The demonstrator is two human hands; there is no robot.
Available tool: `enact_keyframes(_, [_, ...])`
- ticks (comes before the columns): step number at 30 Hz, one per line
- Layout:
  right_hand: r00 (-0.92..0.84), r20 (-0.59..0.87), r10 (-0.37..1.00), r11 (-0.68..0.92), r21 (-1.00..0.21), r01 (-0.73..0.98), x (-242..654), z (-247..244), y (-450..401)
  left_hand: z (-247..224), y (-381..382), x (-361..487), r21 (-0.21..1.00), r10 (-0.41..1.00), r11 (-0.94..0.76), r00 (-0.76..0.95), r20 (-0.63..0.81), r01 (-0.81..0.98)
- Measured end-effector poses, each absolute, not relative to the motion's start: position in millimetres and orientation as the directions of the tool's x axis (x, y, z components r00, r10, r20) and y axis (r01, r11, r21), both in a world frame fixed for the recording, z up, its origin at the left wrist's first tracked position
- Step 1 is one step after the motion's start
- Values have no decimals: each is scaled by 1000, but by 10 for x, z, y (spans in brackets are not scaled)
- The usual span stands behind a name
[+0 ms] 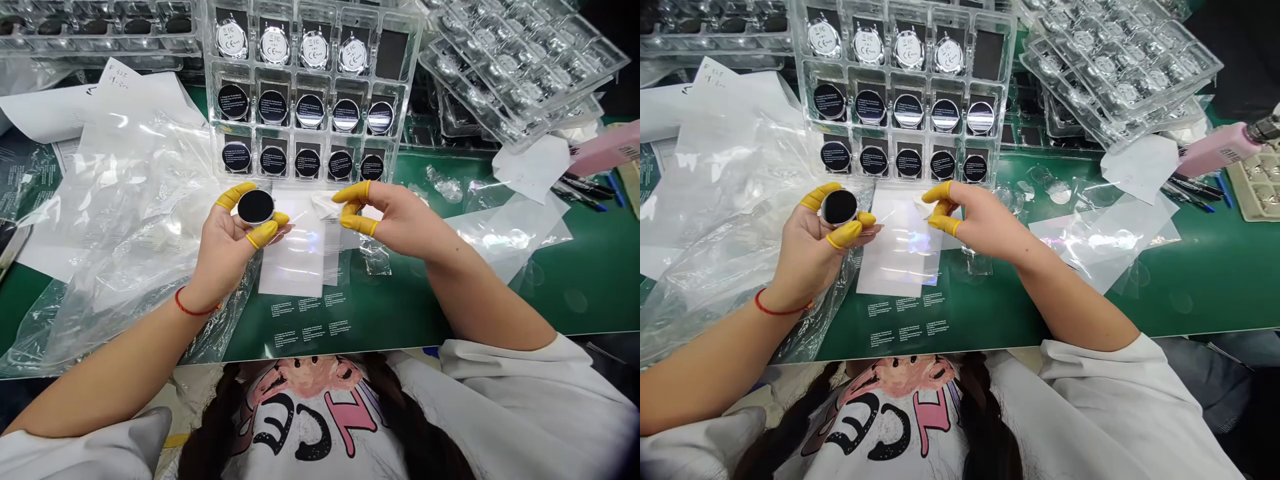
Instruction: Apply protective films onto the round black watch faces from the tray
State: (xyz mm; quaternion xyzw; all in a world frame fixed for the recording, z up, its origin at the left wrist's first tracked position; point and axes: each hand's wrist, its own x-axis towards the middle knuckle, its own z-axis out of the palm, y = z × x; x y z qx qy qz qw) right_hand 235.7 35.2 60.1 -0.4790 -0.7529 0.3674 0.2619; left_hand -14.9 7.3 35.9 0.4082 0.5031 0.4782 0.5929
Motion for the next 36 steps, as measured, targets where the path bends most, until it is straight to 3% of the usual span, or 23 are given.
enact_keyframes(12, [-419,279,864,494,-628,601,2315,554,296,376,175,-226,879,905,426,110,-412,-212])
enact_keyframes(23, [-366,384,848,530,-628,569,2281,558,268,432,255,-347,790,820,571,198,-537,-223])
enact_keyframes(31, [-369,295,881,464,-689,556,2260,556,251,451,276,-360,818,840,541,175,-513,-196])
enact_keyframes(36, [-385,299,873,460,-766,449,2308,679,255,430,231,-281,861,875,476,192,-444,-179])
